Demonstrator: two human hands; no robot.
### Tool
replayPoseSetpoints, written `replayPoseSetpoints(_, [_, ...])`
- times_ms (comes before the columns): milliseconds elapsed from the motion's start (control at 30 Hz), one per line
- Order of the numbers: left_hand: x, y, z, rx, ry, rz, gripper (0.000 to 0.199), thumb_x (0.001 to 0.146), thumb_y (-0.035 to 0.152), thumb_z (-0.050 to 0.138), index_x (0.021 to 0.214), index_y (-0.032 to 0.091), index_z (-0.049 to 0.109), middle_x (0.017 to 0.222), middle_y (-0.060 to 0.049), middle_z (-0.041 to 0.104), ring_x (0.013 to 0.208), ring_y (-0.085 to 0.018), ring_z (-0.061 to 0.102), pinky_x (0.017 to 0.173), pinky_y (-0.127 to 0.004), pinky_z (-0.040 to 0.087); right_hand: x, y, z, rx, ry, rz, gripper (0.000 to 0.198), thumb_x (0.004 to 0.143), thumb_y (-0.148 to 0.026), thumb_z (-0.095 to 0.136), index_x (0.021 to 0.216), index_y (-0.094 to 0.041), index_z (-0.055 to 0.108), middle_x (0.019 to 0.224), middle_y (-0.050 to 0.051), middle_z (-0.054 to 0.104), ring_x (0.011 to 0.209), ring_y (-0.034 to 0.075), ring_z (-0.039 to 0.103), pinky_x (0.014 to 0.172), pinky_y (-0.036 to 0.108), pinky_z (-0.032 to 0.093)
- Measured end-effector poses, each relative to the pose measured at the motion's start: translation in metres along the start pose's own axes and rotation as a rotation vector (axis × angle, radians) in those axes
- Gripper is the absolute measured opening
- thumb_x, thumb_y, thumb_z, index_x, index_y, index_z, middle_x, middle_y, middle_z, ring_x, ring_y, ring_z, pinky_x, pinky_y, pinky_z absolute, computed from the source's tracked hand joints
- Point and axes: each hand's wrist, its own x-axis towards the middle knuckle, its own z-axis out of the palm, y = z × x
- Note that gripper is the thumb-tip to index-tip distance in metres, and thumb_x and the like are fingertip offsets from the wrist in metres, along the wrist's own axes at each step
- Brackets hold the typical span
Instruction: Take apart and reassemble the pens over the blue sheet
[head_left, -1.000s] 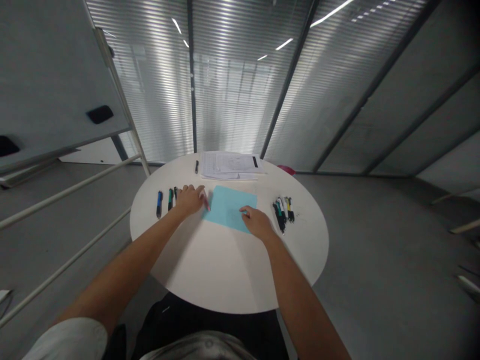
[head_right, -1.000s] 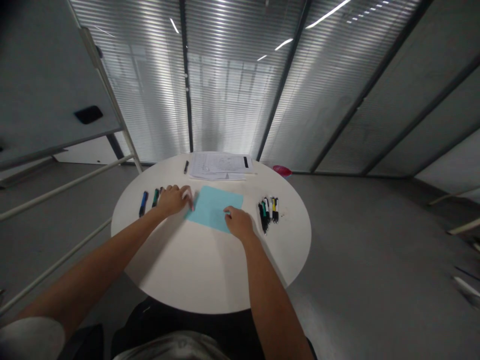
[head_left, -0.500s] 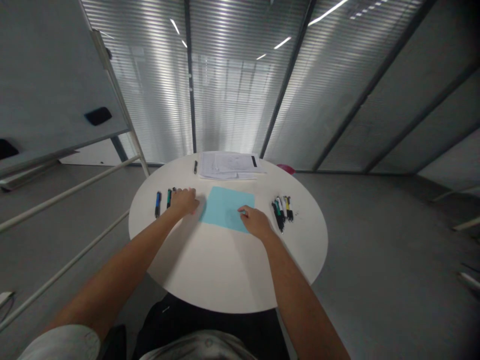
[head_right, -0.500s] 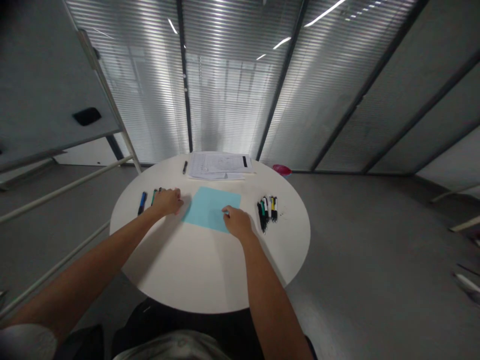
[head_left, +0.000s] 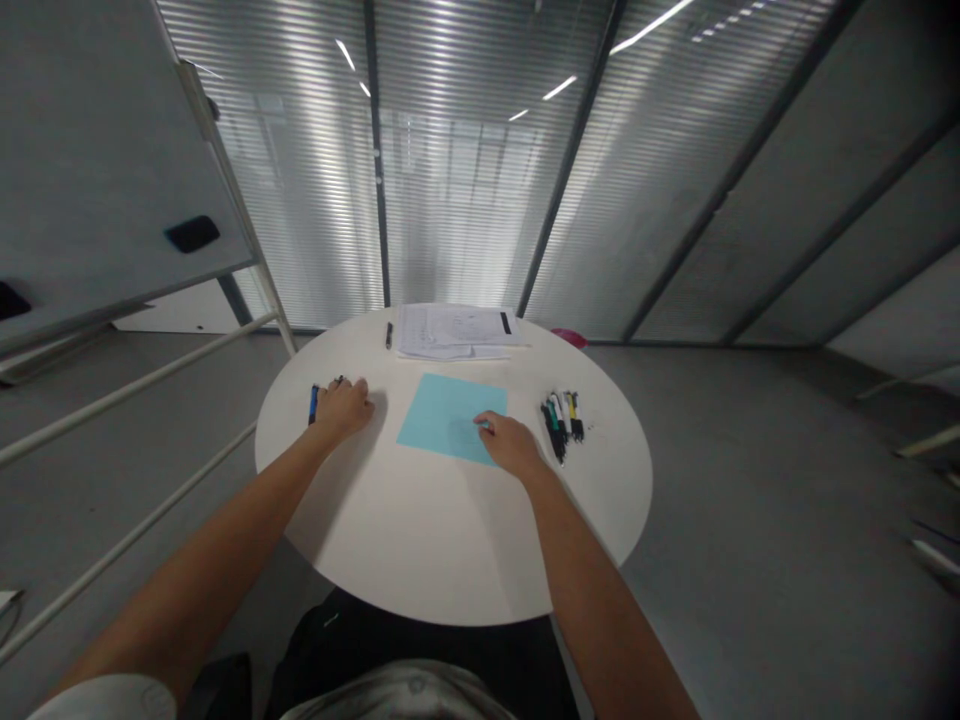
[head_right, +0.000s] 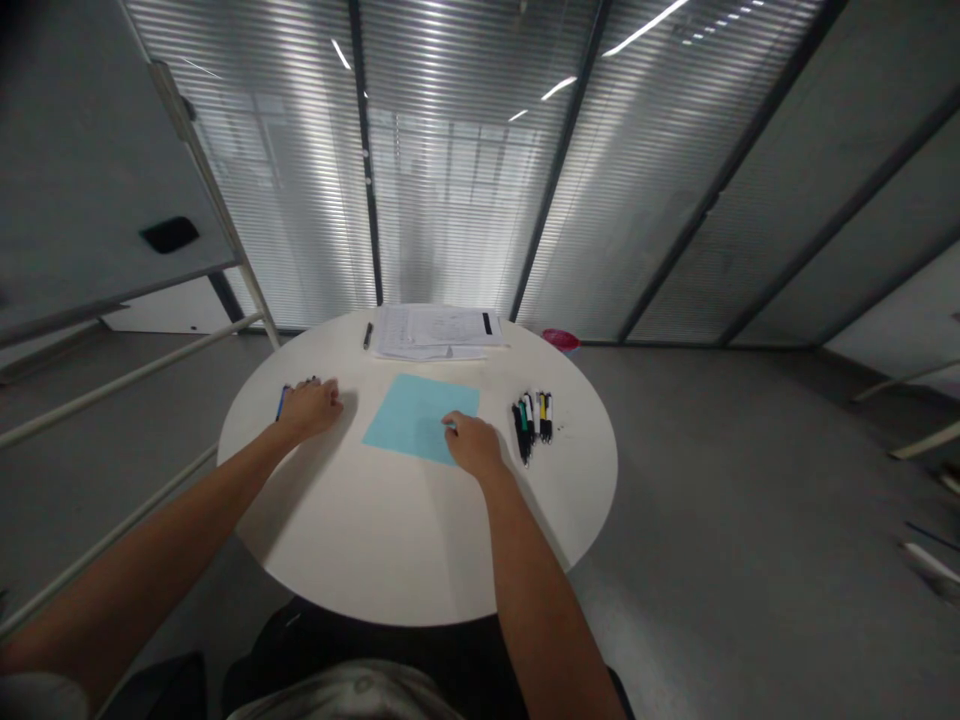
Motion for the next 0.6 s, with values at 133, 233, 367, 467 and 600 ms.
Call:
replayPoseSetpoints(133, [-0.0026, -0.0038, -0.002, -0.018, -0.011, -0.02, 0.037, 0.08, 0.032, 0.042, 0.111, 0.02, 0.059, 0.109, -0.015, 0.063, 0.105, -0.032, 0.055, 0.087, -0.043, 0.038, -0.0003, -0.0009, -0.0019, 0.0, -0.014, 0.013, 0.031, 0.09, -0.028, 0.043, 0.114, -0.027, 0.061, 0.099, 0.002, 0.071, 0.091, 0.018, 0.063, 0.075, 0.026, 0.041])
replayPoseSetpoints(233, [-0.004, -0.0052, -0.0017, -0.013, 0.002, -0.014, 0.04, 0.08, 0.032, 0.042, 0.115, 0.021, 0.058, 0.111, -0.015, 0.063, 0.107, -0.032, 0.054, 0.088, -0.043, 0.037, -0.0005, -0.0016, -0.0027, 0.0, -0.018, 0.012, 0.031, 0.09, -0.027, 0.043, 0.115, -0.027, 0.061, 0.1, 0.002, 0.071, 0.09, 0.017, 0.063, 0.075, 0.026, 0.041])
replayPoseSetpoints(367, [-0.0039, -0.0053, 0.0017, -0.007, 0.034, -0.007, 0.043, 0.079, 0.031, 0.042, 0.119, 0.02, 0.056, 0.11, -0.017, 0.064, 0.107, -0.033, 0.054, 0.088, -0.044, 0.036, -0.0003, -0.0008, -0.0017, -0.007, -0.004, 0.006, 0.031, 0.09, -0.028, 0.043, 0.114, -0.027, 0.061, 0.099, 0.002, 0.071, 0.089, 0.018, 0.063, 0.074, 0.026, 0.041])
replayPoseSetpoints(467, [-0.0048, -0.0042, 0.0028, -0.01, 0.041, -0.02, 0.046, 0.08, 0.03, 0.042, 0.124, 0.02, 0.053, 0.111, -0.017, 0.063, 0.108, -0.032, 0.054, 0.089, -0.044, 0.036, -0.0001, 0.0002, -0.0008, -0.009, -0.004, 0.0, 0.03, 0.09, -0.028, 0.044, 0.114, -0.027, 0.061, 0.1, 0.002, 0.071, 0.092, 0.018, 0.063, 0.075, 0.026, 0.041])
replayPoseSetpoints(600, [-0.0088, -0.0012, 0.0013, -0.008, 0.069, -0.025, 0.048, 0.08, 0.03, 0.042, 0.126, 0.019, 0.052, 0.112, -0.017, 0.063, 0.108, -0.033, 0.053, 0.088, -0.044, 0.035, -0.0002, 0.0008, -0.0003, -0.007, -0.002, -0.006, 0.03, 0.09, -0.028, 0.044, 0.114, -0.027, 0.061, 0.1, 0.002, 0.071, 0.094, 0.018, 0.063, 0.077, 0.026, 0.041])
